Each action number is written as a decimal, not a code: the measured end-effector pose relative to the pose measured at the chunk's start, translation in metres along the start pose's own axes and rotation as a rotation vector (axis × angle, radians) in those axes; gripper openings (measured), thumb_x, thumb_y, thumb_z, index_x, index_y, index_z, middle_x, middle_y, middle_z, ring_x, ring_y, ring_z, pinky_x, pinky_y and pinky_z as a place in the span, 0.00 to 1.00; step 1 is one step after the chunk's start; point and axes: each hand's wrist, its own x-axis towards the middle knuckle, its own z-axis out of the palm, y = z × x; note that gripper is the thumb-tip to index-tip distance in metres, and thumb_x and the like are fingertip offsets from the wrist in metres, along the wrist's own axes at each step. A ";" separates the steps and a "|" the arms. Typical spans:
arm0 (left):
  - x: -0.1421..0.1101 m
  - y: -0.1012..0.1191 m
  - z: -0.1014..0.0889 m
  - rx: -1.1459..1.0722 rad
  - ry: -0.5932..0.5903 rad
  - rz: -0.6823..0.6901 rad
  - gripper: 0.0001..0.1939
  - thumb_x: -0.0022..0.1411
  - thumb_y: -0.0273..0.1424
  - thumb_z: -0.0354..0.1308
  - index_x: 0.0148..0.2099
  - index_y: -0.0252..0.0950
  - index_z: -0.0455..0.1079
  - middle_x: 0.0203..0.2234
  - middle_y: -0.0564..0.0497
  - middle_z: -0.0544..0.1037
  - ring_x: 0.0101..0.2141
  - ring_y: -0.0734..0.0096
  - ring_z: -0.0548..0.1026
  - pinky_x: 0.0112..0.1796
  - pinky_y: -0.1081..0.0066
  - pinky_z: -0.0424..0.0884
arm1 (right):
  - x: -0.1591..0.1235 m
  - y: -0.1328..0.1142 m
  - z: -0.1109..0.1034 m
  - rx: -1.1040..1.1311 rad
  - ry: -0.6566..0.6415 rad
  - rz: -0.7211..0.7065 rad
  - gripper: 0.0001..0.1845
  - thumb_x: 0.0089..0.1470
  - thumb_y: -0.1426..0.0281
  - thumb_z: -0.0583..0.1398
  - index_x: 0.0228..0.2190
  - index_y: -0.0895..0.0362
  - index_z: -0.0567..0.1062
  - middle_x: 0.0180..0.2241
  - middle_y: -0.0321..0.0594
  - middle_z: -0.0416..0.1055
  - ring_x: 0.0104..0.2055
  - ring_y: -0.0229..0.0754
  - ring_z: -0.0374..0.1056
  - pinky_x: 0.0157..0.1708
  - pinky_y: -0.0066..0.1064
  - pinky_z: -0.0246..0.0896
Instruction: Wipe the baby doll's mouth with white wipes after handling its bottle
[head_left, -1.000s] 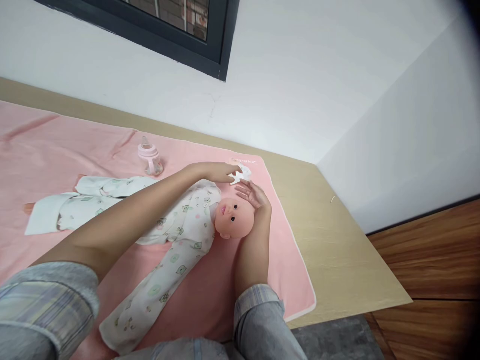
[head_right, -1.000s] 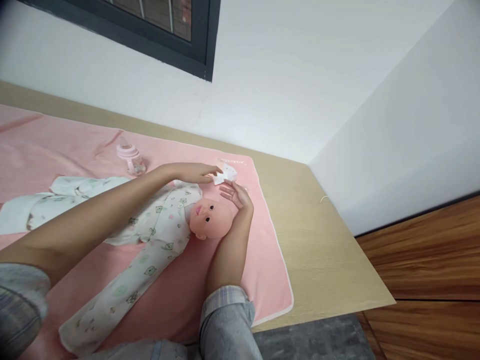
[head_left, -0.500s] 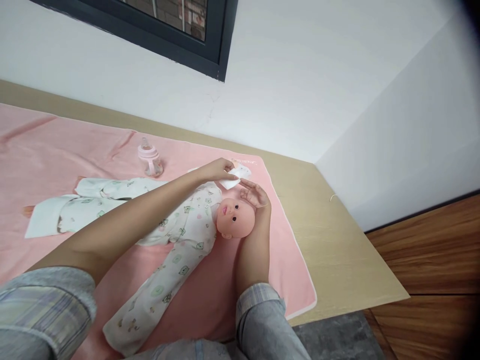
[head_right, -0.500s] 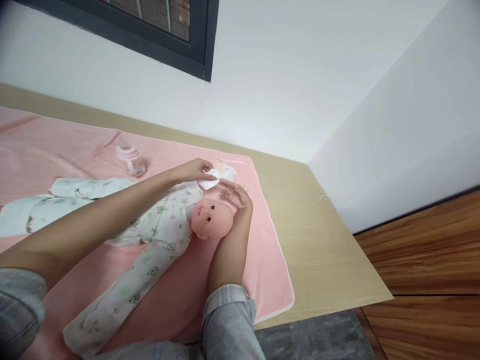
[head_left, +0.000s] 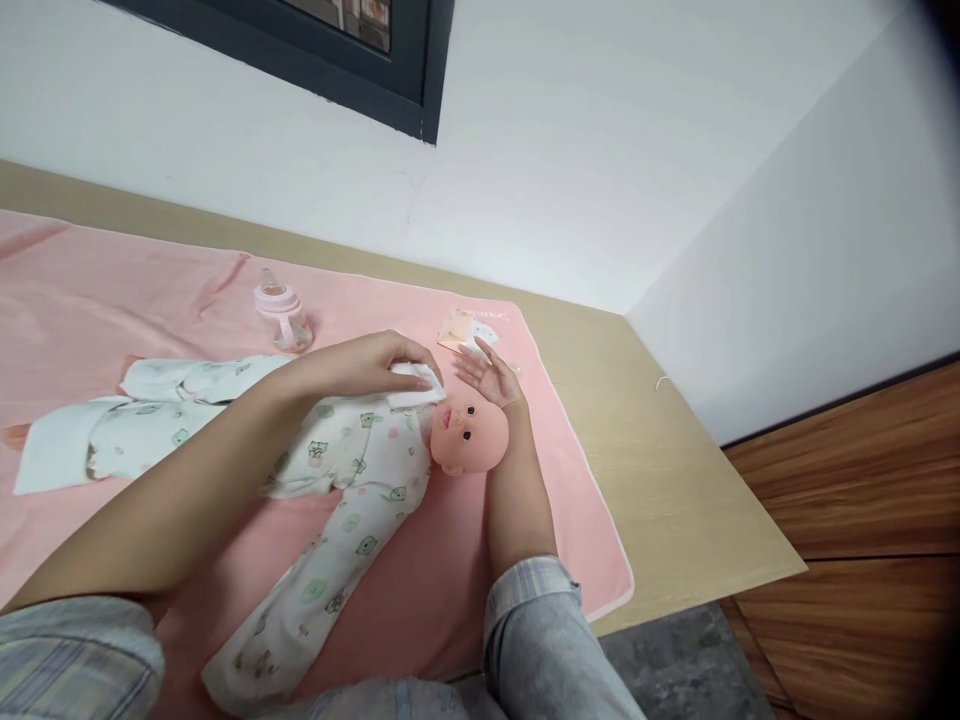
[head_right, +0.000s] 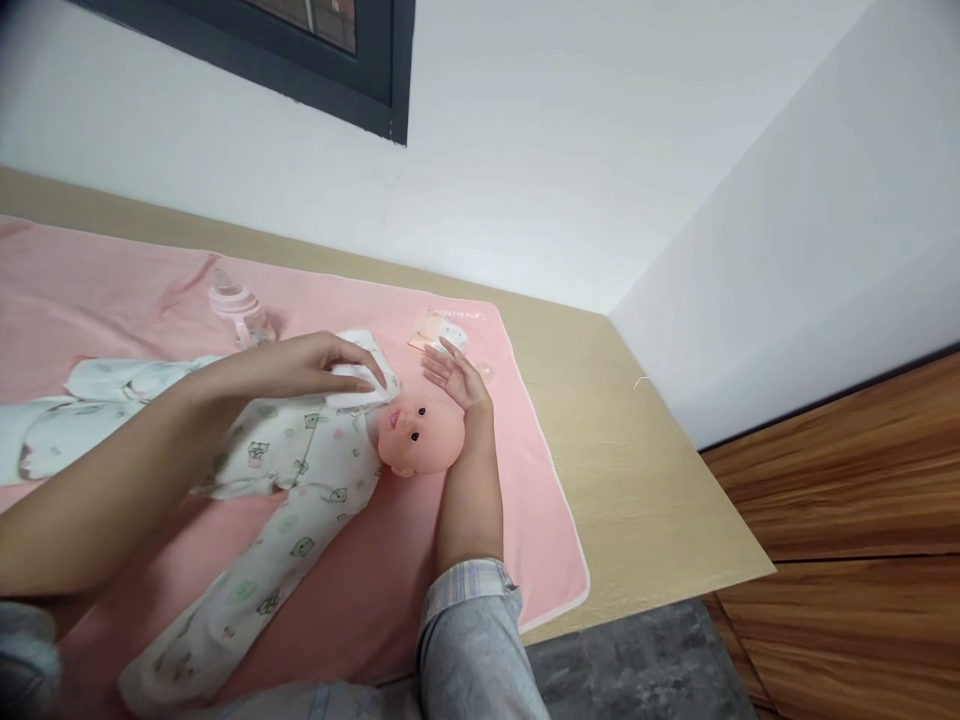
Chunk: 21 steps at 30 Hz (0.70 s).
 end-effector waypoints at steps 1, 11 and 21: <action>-0.003 -0.001 0.003 0.008 -0.017 0.004 0.15 0.64 0.40 0.55 0.46 0.41 0.77 0.42 0.54 0.80 0.41 0.65 0.76 0.40 0.76 0.66 | 0.002 0.002 -0.002 0.007 -0.002 0.002 0.25 0.54 0.58 0.59 0.54 0.46 0.69 0.56 0.38 0.71 0.53 0.41 0.72 0.59 0.41 0.63; -0.011 0.004 0.024 0.038 0.021 -0.083 0.11 0.61 0.41 0.58 0.39 0.44 0.78 0.34 0.56 0.81 0.34 0.66 0.77 0.35 0.74 0.66 | -0.002 -0.008 0.015 -0.098 0.067 0.064 0.24 0.57 0.61 0.58 0.55 0.49 0.68 0.54 0.39 0.73 0.54 0.40 0.71 0.60 0.42 0.61; -0.006 0.009 0.045 0.044 0.099 -0.075 0.10 0.56 0.35 0.56 0.35 0.40 0.78 0.31 0.54 0.82 0.32 0.64 0.77 0.34 0.71 0.66 | -0.004 -0.014 0.026 -0.134 0.059 0.099 0.19 0.58 0.67 0.56 0.52 0.53 0.70 0.50 0.40 0.75 0.52 0.41 0.72 0.62 0.44 0.59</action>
